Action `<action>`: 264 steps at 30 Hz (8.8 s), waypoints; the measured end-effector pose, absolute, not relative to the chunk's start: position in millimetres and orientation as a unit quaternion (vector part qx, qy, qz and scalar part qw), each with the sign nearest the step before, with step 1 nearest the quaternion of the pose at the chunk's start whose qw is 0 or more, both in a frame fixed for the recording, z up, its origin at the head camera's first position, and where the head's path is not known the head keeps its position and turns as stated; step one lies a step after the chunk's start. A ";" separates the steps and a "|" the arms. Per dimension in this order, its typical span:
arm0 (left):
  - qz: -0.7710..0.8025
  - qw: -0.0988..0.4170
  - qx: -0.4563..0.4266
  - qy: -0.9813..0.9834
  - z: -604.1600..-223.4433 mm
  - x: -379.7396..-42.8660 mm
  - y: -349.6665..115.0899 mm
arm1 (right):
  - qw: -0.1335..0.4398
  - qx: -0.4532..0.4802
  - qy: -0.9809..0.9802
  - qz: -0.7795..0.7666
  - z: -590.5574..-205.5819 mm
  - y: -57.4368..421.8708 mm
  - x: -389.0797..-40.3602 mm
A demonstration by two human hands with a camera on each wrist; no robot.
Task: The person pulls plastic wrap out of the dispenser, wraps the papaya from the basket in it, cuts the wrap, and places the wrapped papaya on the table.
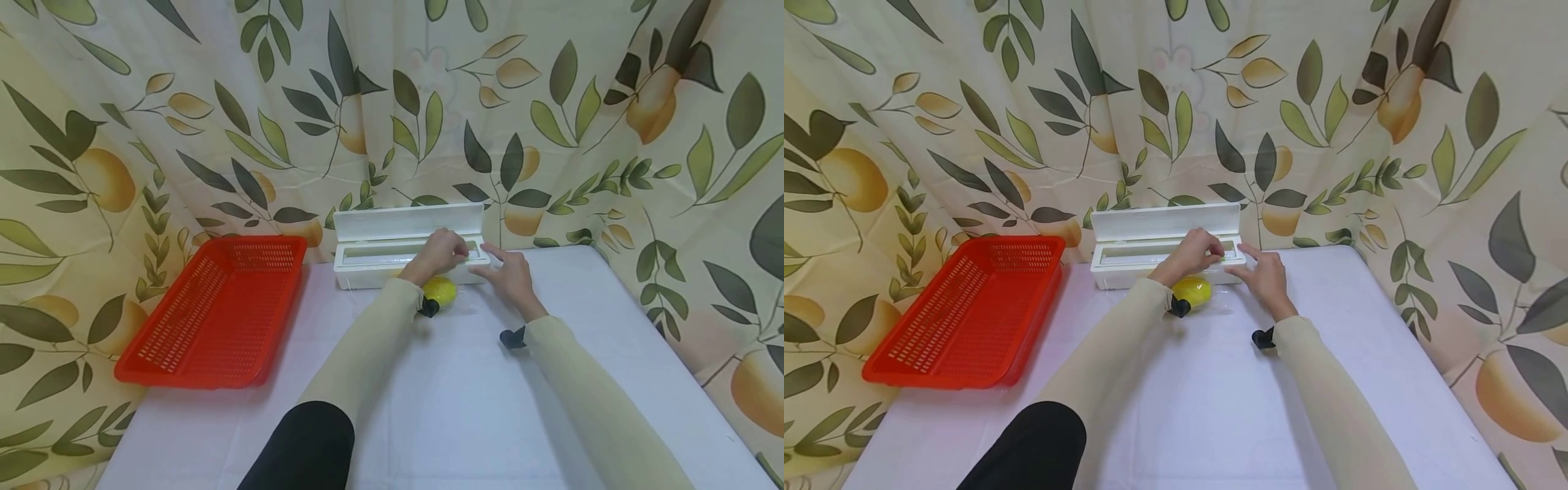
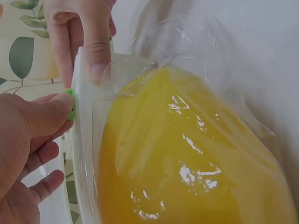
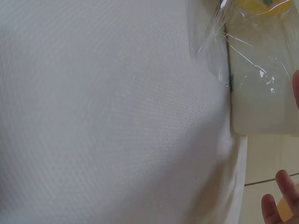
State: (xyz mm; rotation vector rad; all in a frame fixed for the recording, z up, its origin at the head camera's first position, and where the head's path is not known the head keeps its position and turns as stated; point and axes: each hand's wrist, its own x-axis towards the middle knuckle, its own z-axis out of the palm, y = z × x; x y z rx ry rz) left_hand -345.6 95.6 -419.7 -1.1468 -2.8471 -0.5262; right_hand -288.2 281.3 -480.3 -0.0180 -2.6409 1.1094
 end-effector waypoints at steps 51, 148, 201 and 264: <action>-0.243 -0.022 -0.356 -0.902 -419.2 -349.0 64.7 | 0.108 -0.032 -0.921 0.372 -478.2 278.4 -287.0; -0.222 0.022 -0.213 -0.951 -419.5 -337.1 -146.6 | 0.093 -0.023 -0.908 0.407 -477.8 278.1 -286.2; -0.437 0.182 0.110 -0.874 -470.9 -285.7 -104.9 | 0.169 0.118 -0.916 0.344 -472.3 261.3 -276.8; -0.422 0.186 -0.186 -0.867 -472.5 -235.9 -53.6 | 0.100 0.152 -0.928 0.325 -446.0 220.5 -236.4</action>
